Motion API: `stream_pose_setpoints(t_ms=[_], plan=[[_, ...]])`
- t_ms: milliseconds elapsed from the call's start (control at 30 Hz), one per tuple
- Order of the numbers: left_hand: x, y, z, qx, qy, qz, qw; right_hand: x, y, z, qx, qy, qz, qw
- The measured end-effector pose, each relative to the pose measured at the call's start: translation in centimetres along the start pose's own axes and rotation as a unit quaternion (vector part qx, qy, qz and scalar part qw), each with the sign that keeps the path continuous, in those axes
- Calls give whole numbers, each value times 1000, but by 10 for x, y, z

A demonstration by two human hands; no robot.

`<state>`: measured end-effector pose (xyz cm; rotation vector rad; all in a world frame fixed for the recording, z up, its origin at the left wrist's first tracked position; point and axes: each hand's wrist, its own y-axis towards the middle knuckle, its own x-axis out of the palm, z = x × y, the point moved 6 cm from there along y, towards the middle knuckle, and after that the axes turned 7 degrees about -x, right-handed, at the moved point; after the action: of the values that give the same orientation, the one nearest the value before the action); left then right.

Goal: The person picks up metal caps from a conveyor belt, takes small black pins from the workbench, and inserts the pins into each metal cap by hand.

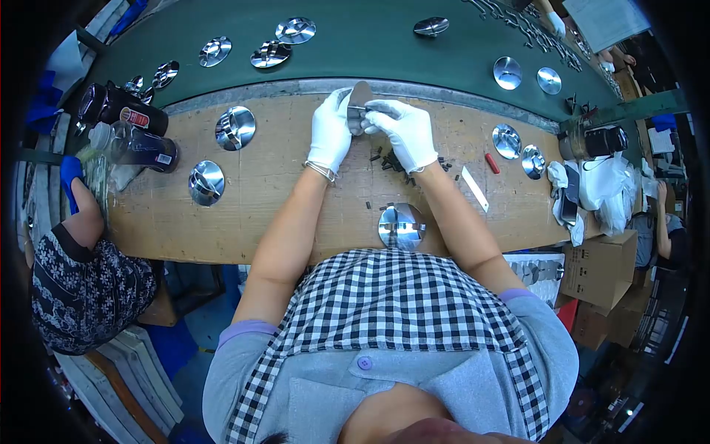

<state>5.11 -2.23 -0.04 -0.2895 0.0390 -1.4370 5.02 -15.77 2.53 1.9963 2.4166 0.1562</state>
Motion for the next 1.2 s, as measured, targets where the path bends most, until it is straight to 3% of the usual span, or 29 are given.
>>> stream_pose_setpoints(t_ms=[167, 200, 233, 367, 467, 533, 567, 600, 667, 700, 733, 767, 800, 833, 867, 967, 1000, 1067, 1133, 1200], plan=[[-5, 8, -9, 66, 29, 34, 997, 1, 2, 0, -13, -17, 3, 1000], [-5, 2, 5, 198, 160, 79, 964, 1, 2, 0, -17, -37, 1, 999], [0, -8, 17, 324, 285, 121, 894, 0, 1, -1, -18, -36, 3, 999], [3, -12, 20, 315, 287, 110, 898, -1, 2, -2, -68, -169, 12, 983], [8, -12, 16, 345, 360, 125, 858, 1, -1, -11, -146, -288, 12, 946], [1, 7, -9, 243, 236, 53, 939, 0, -2, -14, -113, -198, 2, 974], [3, 4, -8, 88, 5, 8, 996, -6, 2, -9, -81, -135, -20, 987], [6, -1, -3, 91, 6, 6, 996, -9, 3, -17, -91, -127, -19, 988], [8, -4, -2, 52, 8, -5, 999, -32, 10, -22, -207, -234, 89, 946], [9, -3, -3, 45, -33, -21, 998, -38, 19, -12, -183, -232, 122, 948], [7, -1, -8, 45, -34, -20, 998, -45, 18, -4, -183, -232, 121, 948], [5, 3, -8, 111, 45, 1, 993, -35, 18, 6, -18, -138, 12, 990], [4, 4, -5, 176, 122, 26, 976, -21, 12, 17, 148, -39, -101, 983], [-3, 5, -6, 199, 154, 85, 964, -25, 18, 9, 104, -81, -98, 986], [-6, 1, 7, 254, 248, 148, 923, -29, 24, -1, 76, -66, -27, 995], [-22, 7, 16, 195, 167, 154, 954, -59, 67, 40, 50, 172, 122, 976], [-28, 9, 16, 239, 159, 182, 940, -59, 78, 42, 49, 272, 166, 947], [-38, 22, 0, 158, 91, 191, 965, -48, 105, 57, 30, 381, 153, 911], [-42, 22, 1, 165, 87, 194, 963, -12, 117, 31, -6, 303, 56, 951], [-43, 17, 10, 220, 153, 216, 939, 21, 147, 16, -32, 66, 14, 997]])
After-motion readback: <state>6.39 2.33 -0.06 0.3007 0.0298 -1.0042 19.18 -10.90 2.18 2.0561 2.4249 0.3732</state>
